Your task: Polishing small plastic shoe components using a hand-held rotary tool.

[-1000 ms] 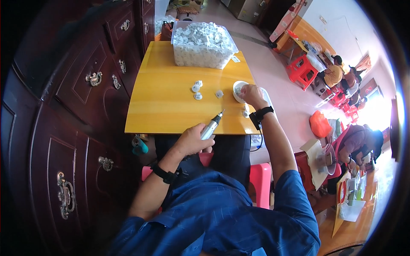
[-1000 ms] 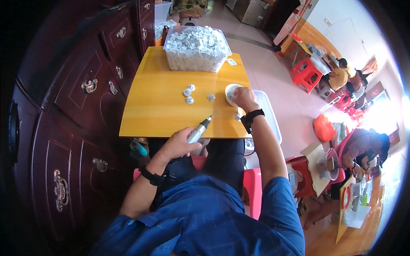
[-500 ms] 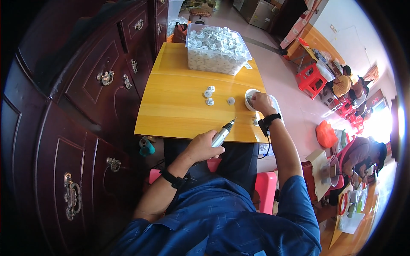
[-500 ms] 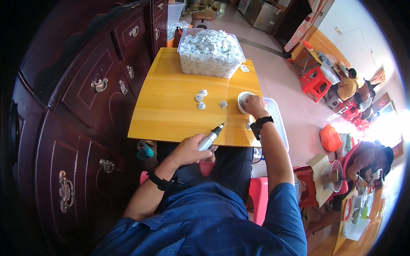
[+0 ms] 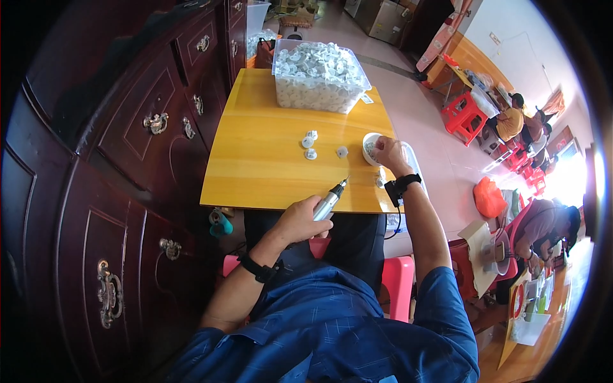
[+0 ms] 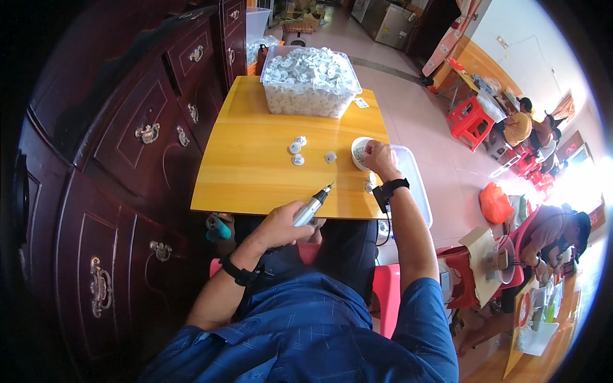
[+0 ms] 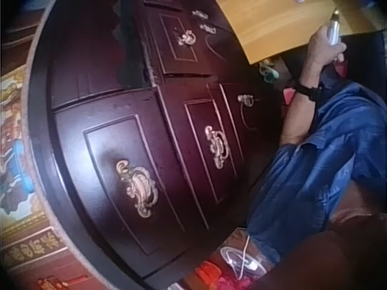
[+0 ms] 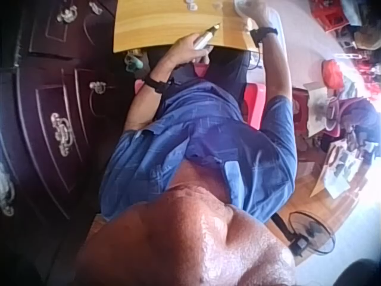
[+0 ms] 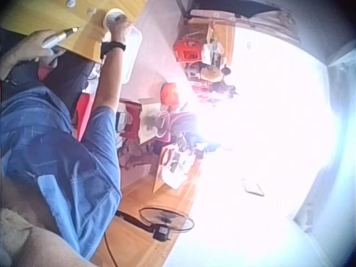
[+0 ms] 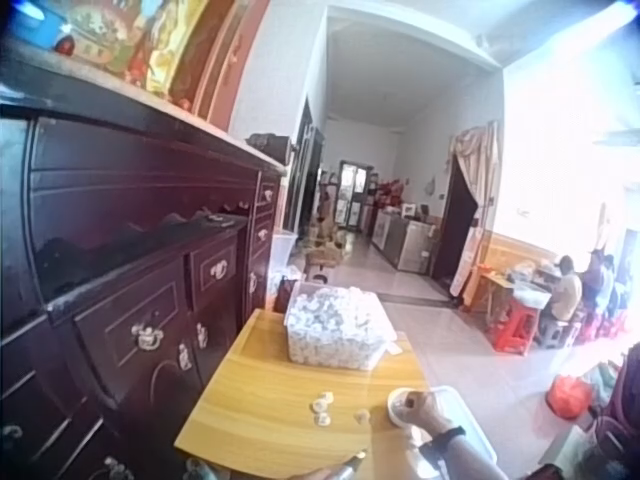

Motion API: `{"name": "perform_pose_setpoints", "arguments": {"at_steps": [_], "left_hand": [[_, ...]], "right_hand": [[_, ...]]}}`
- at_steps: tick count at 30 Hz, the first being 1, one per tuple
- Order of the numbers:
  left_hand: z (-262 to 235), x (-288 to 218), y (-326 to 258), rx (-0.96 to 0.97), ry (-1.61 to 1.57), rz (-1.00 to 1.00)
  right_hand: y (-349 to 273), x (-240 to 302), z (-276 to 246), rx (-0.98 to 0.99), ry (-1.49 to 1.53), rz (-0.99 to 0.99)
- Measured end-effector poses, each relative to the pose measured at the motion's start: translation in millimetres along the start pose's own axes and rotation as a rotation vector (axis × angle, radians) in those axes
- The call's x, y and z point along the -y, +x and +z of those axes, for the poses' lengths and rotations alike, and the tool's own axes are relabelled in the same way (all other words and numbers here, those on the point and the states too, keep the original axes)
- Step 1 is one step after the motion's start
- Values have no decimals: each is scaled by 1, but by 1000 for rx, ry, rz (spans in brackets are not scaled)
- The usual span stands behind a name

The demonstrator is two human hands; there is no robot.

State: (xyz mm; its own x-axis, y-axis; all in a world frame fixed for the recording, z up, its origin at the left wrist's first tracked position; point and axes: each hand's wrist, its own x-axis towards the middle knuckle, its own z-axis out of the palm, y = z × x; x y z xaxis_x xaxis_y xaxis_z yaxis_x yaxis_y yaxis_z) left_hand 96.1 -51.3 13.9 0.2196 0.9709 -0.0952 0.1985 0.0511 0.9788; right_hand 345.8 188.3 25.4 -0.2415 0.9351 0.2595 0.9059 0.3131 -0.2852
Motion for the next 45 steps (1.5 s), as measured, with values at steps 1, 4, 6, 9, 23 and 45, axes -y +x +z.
{"name": "perform_pose_setpoints", "arguments": {"at_steps": [1, 4, 6, 9, 23, 45], "left_hand": [[0, -2, -1, -5, 0, -7], [-1, -10, -3, 4, 18, -25], [-1, -9, -3, 8, 19, -31], [-1, -7, -3, 2, 29, -24], [0, -16, -5, 7, -21, 45], [-2, -20, -7, 12, -34, 66]], "right_hand": [[0, -1, 0, -5, 0, -4], [-1, -4, 2, -49, 22, -45], [-3, -3, 0, -121, 57, -94], [-13, 9, -7, -243, 169, -106], [-69, 55, -3, 53, 1379, 177], [-74, 54, -8, 472, 1483, 182]]}}
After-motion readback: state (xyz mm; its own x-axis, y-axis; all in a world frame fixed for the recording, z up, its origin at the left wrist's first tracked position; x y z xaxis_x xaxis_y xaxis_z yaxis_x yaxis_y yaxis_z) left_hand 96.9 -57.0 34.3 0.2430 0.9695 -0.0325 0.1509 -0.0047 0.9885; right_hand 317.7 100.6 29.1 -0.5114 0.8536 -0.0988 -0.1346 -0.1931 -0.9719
